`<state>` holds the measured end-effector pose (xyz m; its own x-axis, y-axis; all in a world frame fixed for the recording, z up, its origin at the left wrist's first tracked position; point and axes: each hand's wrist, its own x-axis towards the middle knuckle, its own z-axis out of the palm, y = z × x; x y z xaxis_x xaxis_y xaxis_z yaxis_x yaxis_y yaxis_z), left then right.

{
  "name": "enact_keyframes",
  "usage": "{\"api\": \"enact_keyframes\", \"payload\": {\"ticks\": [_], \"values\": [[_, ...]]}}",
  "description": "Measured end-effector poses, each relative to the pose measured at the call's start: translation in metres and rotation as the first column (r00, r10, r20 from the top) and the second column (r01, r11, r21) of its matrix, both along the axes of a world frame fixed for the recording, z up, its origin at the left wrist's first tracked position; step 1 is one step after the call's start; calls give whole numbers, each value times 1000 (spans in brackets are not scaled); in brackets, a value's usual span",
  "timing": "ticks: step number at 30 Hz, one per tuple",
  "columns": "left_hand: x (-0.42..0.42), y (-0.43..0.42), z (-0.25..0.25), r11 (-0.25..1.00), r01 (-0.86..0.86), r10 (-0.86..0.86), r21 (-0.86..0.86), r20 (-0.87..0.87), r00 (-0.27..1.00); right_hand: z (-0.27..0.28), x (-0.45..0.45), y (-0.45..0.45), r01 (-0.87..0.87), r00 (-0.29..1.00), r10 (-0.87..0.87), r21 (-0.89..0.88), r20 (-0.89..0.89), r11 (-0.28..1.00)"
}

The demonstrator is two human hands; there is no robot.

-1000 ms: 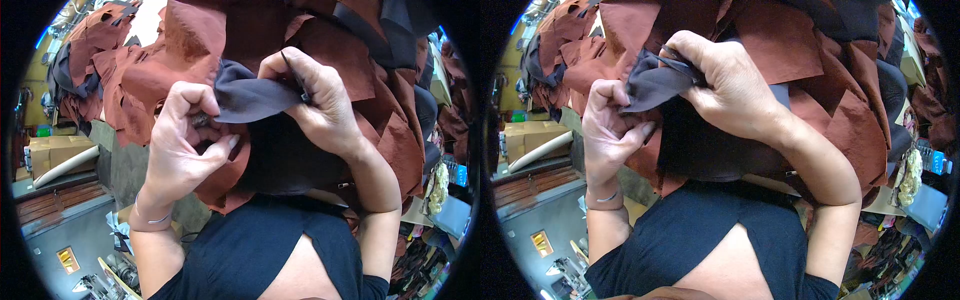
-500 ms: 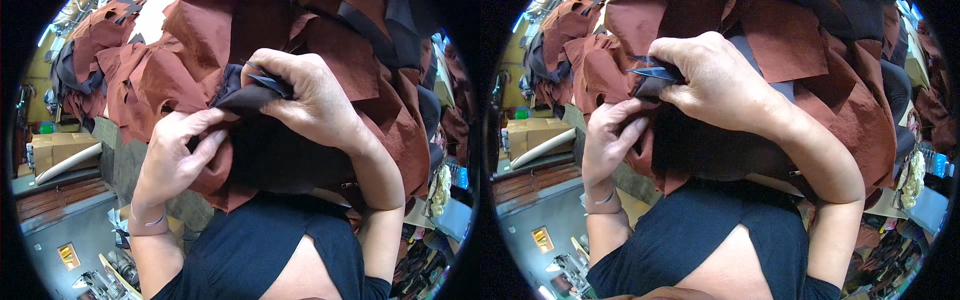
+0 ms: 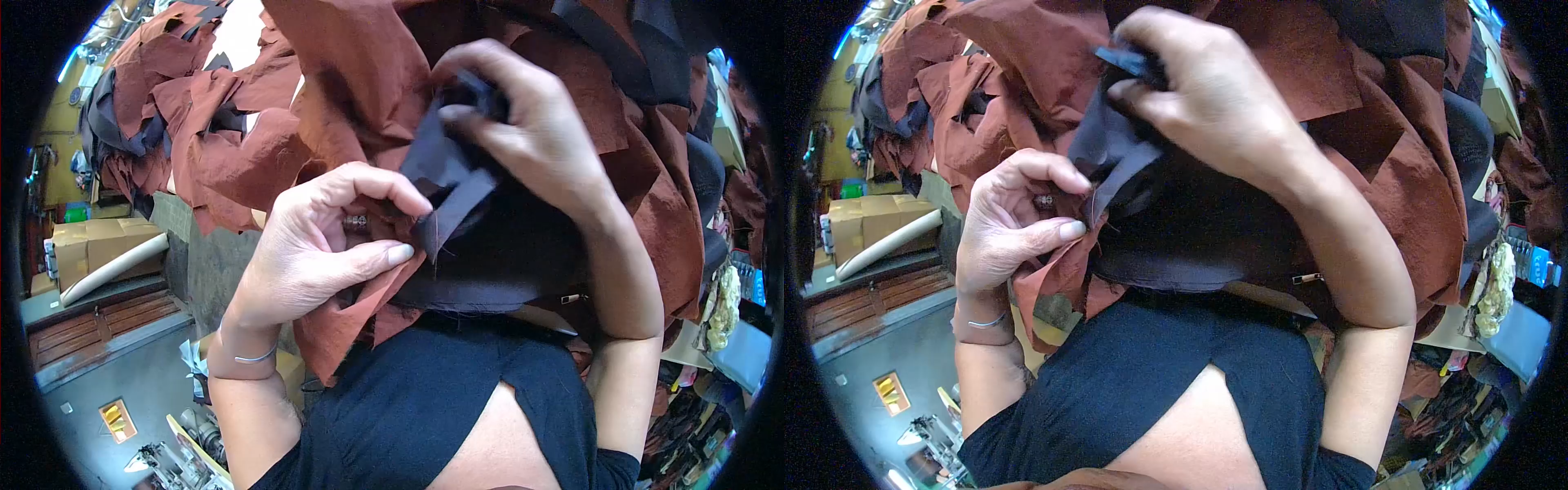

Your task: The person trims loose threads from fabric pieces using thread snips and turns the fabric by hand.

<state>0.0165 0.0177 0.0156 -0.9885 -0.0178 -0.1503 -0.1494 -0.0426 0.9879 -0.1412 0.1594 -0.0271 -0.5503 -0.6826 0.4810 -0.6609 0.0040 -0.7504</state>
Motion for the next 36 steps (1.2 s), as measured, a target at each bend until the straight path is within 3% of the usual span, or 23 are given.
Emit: {"api": "enact_keyframes", "payload": {"ticks": [1, 3, 4, 5, 7, 9, 11, 13, 14, 15, 17, 18, 20, 21, 25, 28, 32, 34, 36], "values": [[0, 0, -2, 1000, 9, -8, 29, -13, 1000, 12, 1, 9, 60, 998, -59, 36, -27, 998], [0, 1, -2, 1000, 14, -14, 7, 0, 1000, 31, 12, 20, 91, 995, -88, -73, 41, 993], [-1, 4, 2, 1000, 6, -6, -22, 17, 1000, 38, 18, 28, 96, 994, -100, -77, -45, 992], [-2, 5, 4, 999, -1, 2, -52, 33, 999, 40, 24, 32, 24, 994, -33, -83, -109, 996], [-4, 3, -1, 994, -9, 2, 105, 61, 998, 43, 37, 39, -146, 974, 133, -61, -185, 987], [-5, 6, 0, 993, -39, 33, 113, 49, 998, 36, 54, 38, -211, 969, 216, 54, -118, 976], [-4, 6, -4, 992, -40, 39, 116, 14, 999, 18, 54, 34, -163, 978, 175, 112, -112, 980], [-5, 9, -7, 992, -72, 75, 100, -30, 997, 8, 48, 29, -130, 991, 131, 31, -25, 991], [-6, 8, -11, 997, -48, 56, 67, -130, 990, 5, 45, 27, -102, 995, 102, 25, -14, 995], [-5, 8, -10, 997, -41, 46, 58, -90, 995, 1, 43, 22, -126, 988, 130, -52, 87, 991], [-4, 9, -6, 999, -27, 27, 41, -10, 1000, 4, 40, 20, -148, 966, 135, 40, 220, 988], [-6, 8, -3, 999, 19, -18, -51, 13, 1000, 3, 39, 19, -148, 953, 131, 42, 275, 988], [-9, 9, 5, 1000, -1, 1, -4, 106, 994, 0, 38, 17, -146, 917, 118, 46, 380, 988], [-10, 9, 6, 1000, -14, 11, 19, 153, 988, 0, 37, 18, -109, 923, 95, 17, 372, 994], [-11, 14, -1, 997, -78, 76, 29, 77, 994, 17, 40, 39, -41, 917, 46, -19, 397, 999], [-12, 11, -2, 998, -50, 46, 43, 89, 995, 26, 47, 54, -52, 984, 40, 62, 172, 997], [-12, 8, -2, 1000, 17, -17, 4, 79, 997, 30, 63, 62, 15, 985, 48, 359, -167, 933], [-13, 9, -2, 1000, -6, 6, -1, 83, 996, 23, 70, 61, 100, 948, 36, 402, -317, 910], [-13, 13, -1, 998, -61, 60, 8, 105, 993, 21, 71, 60, 116, 933, 43, 410, -358, 905]]}}
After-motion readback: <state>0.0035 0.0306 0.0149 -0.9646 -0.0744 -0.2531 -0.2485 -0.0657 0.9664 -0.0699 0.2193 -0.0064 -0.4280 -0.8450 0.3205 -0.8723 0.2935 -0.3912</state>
